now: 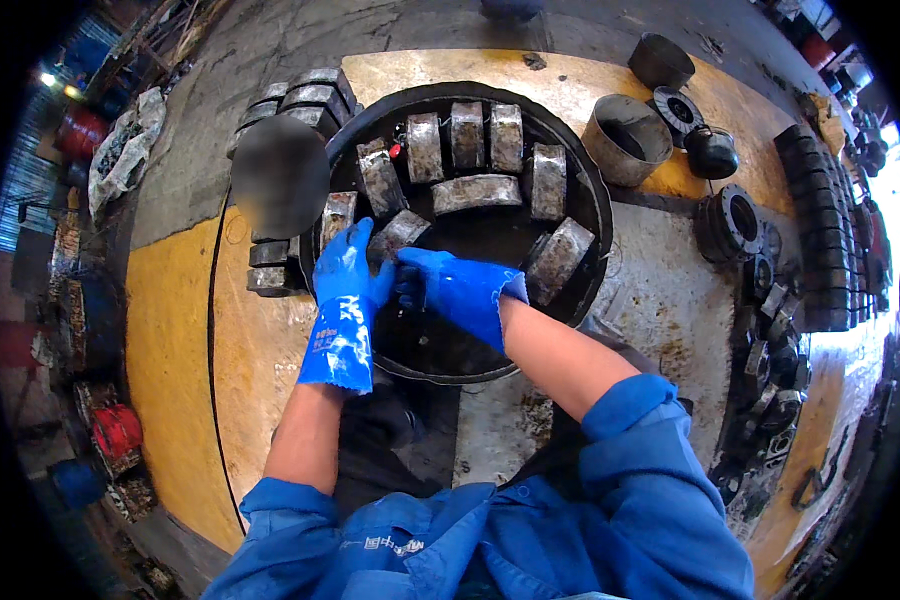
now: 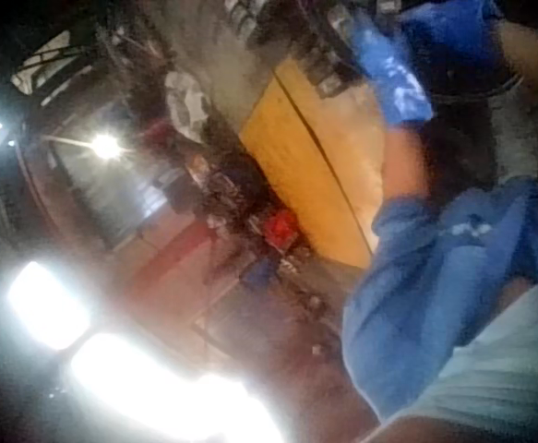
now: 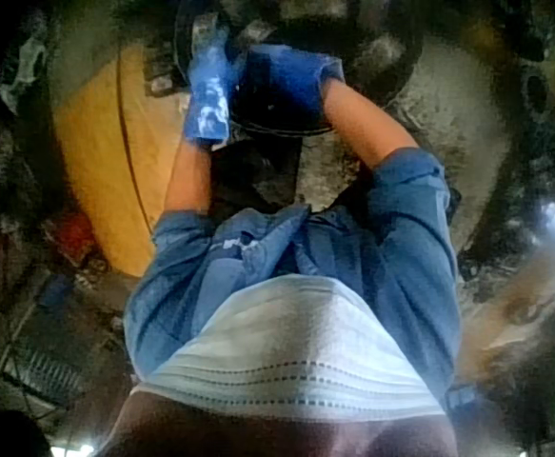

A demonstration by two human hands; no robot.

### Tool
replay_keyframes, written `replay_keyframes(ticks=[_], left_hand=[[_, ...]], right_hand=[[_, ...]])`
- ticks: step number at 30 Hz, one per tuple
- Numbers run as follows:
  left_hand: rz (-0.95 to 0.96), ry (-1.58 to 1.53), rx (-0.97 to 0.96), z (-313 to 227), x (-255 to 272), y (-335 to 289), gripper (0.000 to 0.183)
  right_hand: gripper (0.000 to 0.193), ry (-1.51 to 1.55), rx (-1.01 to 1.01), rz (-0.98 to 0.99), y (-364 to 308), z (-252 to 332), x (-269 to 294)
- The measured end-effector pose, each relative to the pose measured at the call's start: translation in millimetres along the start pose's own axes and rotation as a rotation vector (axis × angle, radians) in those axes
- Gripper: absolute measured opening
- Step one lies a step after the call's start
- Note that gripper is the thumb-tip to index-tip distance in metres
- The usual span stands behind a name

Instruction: The person washes metal components in a tub of fluid using a brush by hand, then transfers and arranges the cleaned metal pieces into a circular grouping inside the tub.

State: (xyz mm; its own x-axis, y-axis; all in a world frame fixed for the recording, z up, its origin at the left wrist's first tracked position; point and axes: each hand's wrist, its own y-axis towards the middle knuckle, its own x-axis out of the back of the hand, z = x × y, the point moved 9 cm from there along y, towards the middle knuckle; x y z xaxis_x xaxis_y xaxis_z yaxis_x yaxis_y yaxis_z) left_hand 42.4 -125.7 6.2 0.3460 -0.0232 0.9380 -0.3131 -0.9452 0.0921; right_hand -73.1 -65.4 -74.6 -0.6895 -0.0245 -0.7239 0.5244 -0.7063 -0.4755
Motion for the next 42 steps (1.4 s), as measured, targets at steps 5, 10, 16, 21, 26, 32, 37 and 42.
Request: replay_keyframes(ticks=[5, 10, 16, 21, 26, 32, 37, 42], left_hand=[[0.067, 0.282, -0.167, -21, -29, -4, 0.083], [0.114, 0.472, -0.148, 3, -49, -10, 0.105], [0.137, 0.605, -0.174, 13, -72, -3, 0.116], [0.147, 0.507, -0.161, 11, -62, -5, 0.112], [0.154, 0.505, -0.146, 6, -53, -3, 0.113], [0.062, 0.318, 0.028, 7, -8, 3, 0.1], [-0.056, 0.077, 0.243, 43, -8, 32, 0.096], [-0.048, -0.079, 0.382, 84, -29, 43, 0.101]], right_hand=[[0.031, -0.371, 0.401, 0.019, 21, 4, 34], [0.031, -0.135, 0.411, 0.134, 20, 1, 13], [0.025, 0.444, -0.041, -0.334, 44, -30, 39], [0.029, 0.352, -0.004, -0.266, 30, -20, 23], [0.03, 0.052, 0.185, 0.109, 15, -11, 19], [0.028, 0.133, -0.088, -0.319, 24, -24, 41], [0.033, 0.107, -0.135, -0.451, 39, -34, 51], [0.028, 0.102, -0.155, -0.39, 38, -40, 41]])
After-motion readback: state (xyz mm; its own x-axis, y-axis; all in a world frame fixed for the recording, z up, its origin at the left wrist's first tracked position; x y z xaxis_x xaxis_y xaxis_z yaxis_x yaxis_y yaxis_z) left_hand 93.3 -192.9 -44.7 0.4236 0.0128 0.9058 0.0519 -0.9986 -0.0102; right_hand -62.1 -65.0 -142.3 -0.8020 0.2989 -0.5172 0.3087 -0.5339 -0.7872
